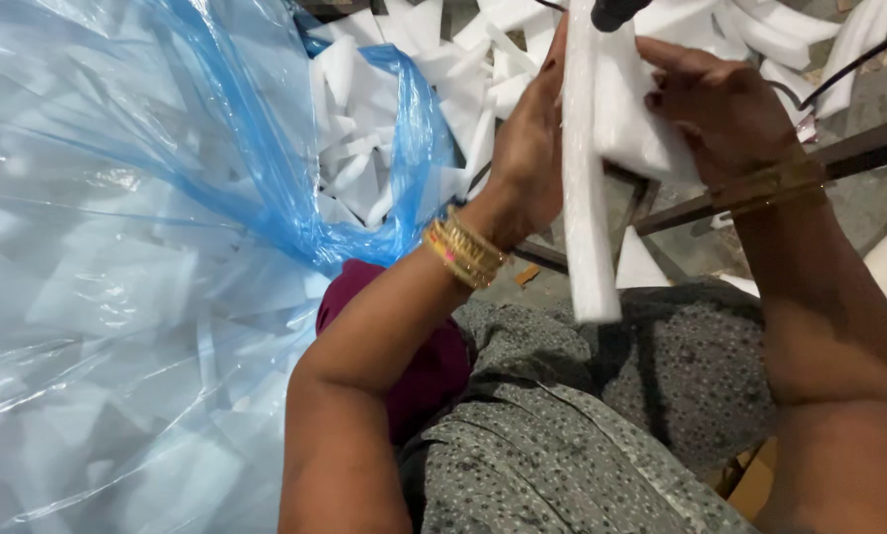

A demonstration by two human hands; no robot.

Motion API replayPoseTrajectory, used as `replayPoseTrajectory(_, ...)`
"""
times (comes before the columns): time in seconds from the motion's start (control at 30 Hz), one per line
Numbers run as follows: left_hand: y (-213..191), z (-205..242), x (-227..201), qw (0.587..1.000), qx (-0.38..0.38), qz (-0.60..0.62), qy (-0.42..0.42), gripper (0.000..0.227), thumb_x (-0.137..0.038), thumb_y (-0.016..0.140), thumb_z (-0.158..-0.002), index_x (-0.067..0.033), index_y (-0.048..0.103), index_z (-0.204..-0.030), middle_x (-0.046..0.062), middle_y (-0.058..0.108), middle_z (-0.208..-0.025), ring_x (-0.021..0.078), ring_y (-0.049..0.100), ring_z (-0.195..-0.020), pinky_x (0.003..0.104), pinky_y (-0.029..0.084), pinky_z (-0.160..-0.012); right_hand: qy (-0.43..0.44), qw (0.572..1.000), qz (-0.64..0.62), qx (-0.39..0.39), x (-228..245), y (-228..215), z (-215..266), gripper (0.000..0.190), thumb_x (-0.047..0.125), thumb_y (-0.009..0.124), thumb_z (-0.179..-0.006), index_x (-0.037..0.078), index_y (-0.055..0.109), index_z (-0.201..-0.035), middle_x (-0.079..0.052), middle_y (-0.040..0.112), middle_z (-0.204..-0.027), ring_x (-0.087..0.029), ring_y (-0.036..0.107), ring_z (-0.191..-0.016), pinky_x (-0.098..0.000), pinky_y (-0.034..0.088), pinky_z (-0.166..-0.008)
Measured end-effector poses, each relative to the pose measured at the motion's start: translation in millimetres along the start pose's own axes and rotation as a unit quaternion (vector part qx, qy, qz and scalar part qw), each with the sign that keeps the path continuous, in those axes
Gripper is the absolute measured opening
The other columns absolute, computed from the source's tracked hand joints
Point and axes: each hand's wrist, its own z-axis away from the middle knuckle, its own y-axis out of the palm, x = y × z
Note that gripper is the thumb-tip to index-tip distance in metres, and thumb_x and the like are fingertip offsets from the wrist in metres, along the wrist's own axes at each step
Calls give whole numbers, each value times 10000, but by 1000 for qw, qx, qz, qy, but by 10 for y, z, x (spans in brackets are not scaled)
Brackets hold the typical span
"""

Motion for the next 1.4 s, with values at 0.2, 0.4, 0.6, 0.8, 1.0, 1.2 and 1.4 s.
replayPoseTrajectory(0.2,79,592,-44,999,41,-4,29,554,-271,192,-1113,-290,71,-1653,131,88,-1743,404,349,-1503,530,407,-1214,50,792,604,-66,260,851,528,466,12,644,-999,109,638,-1455,-148,693,-1308,-239,681,-1011,-345,547,-892)
replayPoseTrajectory(0.4,-79,806,130,963,24,-242,117,581,-188,250,-1132,-277,112,-1689,169,156,-1758,335,318,-1561,459,314,-1319,53,951,284,-115,249,1090,722,536,-20,649,-915,78,616,-1441,-104,679,-1350,-147,654,-1160,-275,539,-1040)
replayPoseTrajectory(0.6,-220,899,196,941,3,-313,128,597,-166,272,-1118,-284,122,-1684,199,241,-1711,316,350,-1524,452,278,-1306,34,913,398,-80,202,1211,739,542,-28,661,-918,67,600,-1449,-118,687,-1325,-144,659,-1122,-265,543,-1010)
replayPoseTrajectory(0.8,-271,923,247,939,-31,-326,105,573,-207,292,-1132,-337,143,-1670,208,401,-1530,296,473,-1385,446,373,-1250,23,921,384,-52,119,1207,698,547,-42,658,-925,56,586,-1458,-128,673,-1326,-143,648,-1138,-270,542,-1030)
replayPoseTrajectory(1.0,-348,904,329,927,-39,-351,127,565,-228,293,-1140,-356,145,-1670,207,370,-1586,298,457,-1413,461,381,-1264,23,928,367,-60,34,1207,649,532,-50,657,-924,32,585,-1445,-137,670,-1362,-166,656,-1187,-285,552,-1049)
replayPoseTrajectory(1.2,-513,808,346,870,-21,-442,218,488,-355,229,-1186,-353,116,-1660,93,171,-1785,293,239,-1620,501,189,-1393,-6,927,372,-48,-5,1207,640,543,-26,670,-931,30,573,-1463,-156,668,-1368,-189,662,-1210,-304,557,-1064)
replayPoseTrajectory(1.4,-582,708,209,928,-91,-333,140,690,-558,229,-1108,-228,92,-1698,143,92,-1781,365,126,-1631,553,181,-1306,-93,916,390,-18,-163,1183,722,480,-6,689,-917,61,582,-1380,-93,651,-1319,-156,644,-1229,-314,576,-1052)
